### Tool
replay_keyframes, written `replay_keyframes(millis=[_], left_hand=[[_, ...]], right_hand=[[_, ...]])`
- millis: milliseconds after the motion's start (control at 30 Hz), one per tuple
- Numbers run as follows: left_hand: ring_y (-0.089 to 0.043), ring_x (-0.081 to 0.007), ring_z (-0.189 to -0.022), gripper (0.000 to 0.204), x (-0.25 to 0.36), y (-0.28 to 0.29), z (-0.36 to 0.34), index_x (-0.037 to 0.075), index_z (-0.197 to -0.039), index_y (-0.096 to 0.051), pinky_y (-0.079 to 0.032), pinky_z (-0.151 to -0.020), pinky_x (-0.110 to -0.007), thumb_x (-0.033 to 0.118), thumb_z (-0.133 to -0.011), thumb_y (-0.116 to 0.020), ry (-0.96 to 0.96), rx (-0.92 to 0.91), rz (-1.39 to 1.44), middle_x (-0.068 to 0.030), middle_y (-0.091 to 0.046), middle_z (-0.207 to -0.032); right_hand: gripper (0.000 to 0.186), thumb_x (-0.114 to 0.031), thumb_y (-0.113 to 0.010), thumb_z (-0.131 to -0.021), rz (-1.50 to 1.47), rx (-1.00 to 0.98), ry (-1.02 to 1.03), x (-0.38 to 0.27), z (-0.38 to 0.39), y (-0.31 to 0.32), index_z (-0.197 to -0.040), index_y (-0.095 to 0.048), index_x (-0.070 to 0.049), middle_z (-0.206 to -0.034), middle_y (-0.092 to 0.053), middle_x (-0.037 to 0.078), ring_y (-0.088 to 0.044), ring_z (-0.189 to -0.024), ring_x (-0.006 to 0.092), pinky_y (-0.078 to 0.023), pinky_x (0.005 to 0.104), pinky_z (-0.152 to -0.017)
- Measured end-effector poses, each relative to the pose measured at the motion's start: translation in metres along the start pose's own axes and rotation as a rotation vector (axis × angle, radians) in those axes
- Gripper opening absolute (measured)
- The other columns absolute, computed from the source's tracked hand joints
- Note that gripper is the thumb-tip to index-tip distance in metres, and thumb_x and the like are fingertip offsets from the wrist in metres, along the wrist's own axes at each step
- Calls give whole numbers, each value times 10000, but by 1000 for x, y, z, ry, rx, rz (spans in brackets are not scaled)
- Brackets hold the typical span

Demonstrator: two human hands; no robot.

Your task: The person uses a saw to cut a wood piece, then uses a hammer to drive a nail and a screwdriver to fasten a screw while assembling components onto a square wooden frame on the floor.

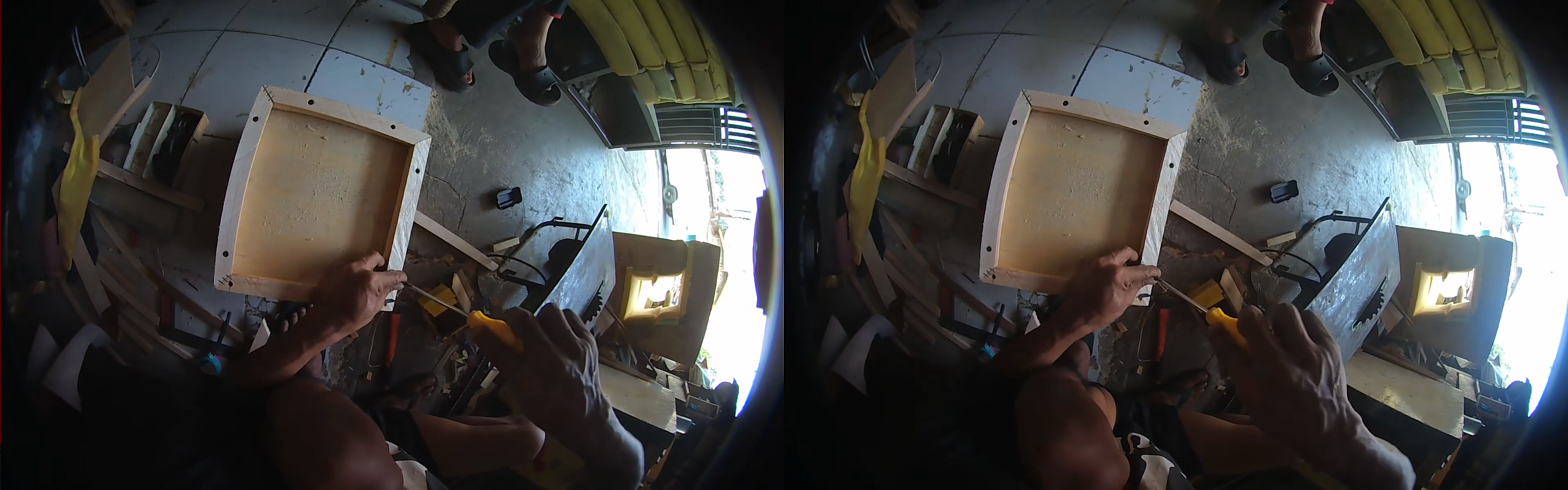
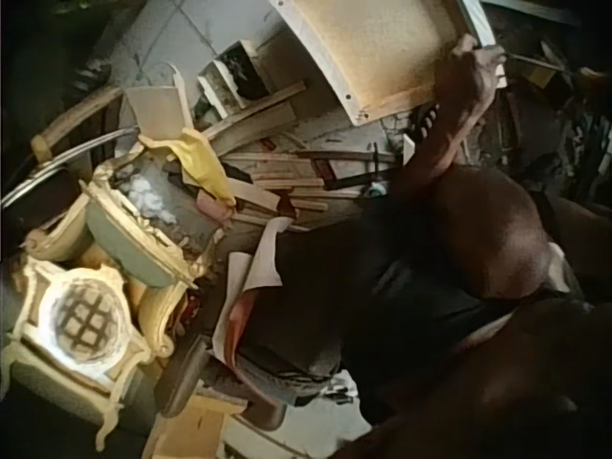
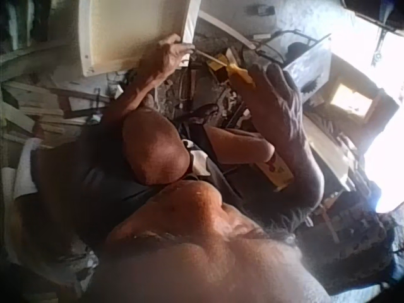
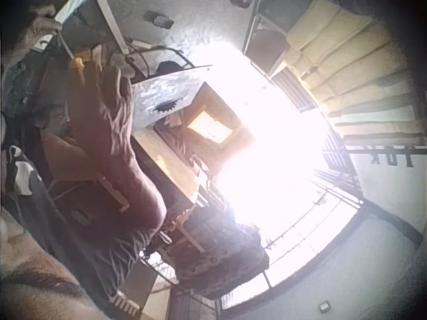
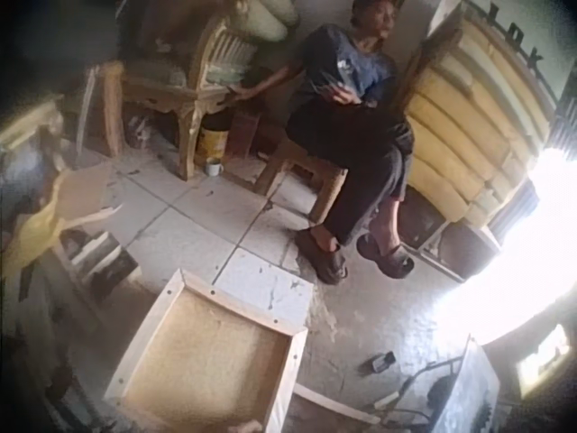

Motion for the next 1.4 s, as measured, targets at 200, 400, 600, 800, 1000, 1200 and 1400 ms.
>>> replay_keyframes(millis=[200,400,600,800,1000,1200,1400], left_hand=[[-747,-322,-790,206,0,-1,2,194,-1079,-827,-616,-680,-434,140,-920,-708,-55,62,-11,-124,-706,-982],[-749,-323,-807,200,-2,-2,1,191,-1082,-825,-616,-703,-438,148,-915,-723,-59,66,-30,-124,-711,-984],[-748,-316,-804,197,1,-5,1,196,-1082,-825,-612,-703,-433,165,-905,-742,-67,56,-6,-121,-711,-970],[-748,-307,-812,209,-1,3,2,203,-1092,-823,-616,-698,-420,163,-901,-751,-58,64,-43,-110,-697,-954],[-744,-305,-822,217,-1,-3,2,197,-1097,-824,-618,-707,-418,146,-900,-751,-39,29,-26,-110,-693,-976],[-739,-312,-828,212,1,-1,0,180,-1096,-825,-615,-718,-414,141,-901,-752,-62,36,-24,-114,-694,-1001],[-749,-304,-800,213,-1,2,2,192,-1075,-830,-623,-689,-408,122,-898,-734,-69,76,-32,-106,-702,-975]], right_hand=[[282,-189,-711,-828,229,-5,316,-31,-17,5,-1072,-700,-47,-1039,-621,64,-607,-1028,218,-508,386,-914],[289,-141,-683,-879,179,-105,385,-34,-38,1,-1115,-685,24,-1076,-669,141,-663,-972,206,-555,380,-730],[320,-152,-670,-886,-115,-465,-129,16,-41,-17,-1147,-647,32,-1051,-665,157,-675,-1044,198,-571,306,-598],[362,-144,-678,-885,195,-9,466,-30,-33,13,-1179,-619,59,-1030,-651,166,-668,-981,193,-540,306,-496],[336,-166,-682,-954,-313,-309,-135,6,-41,-5,-1255,-619,-31,-1097,-662,177,-717,-829,282,-573,427,-554],[451,-220,-669,-983,66,-168,332,-8,-37,4,-1295,-544,80,-919,-664,142,-606,-570,164,-496,334,-433],[458,-244,-661,-999,-305,-390,-109,13,-29,-14,-1313,-533,64,-939,-660,165,-612,-510,166,-477,342,-383]])
Point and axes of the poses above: each hand's wrist, its own z-axis away from the middle knuckle, its own y-axis out of the back of the hand, x = y × z, the point moved 9 cm from there along -z, towards the middle knuckle
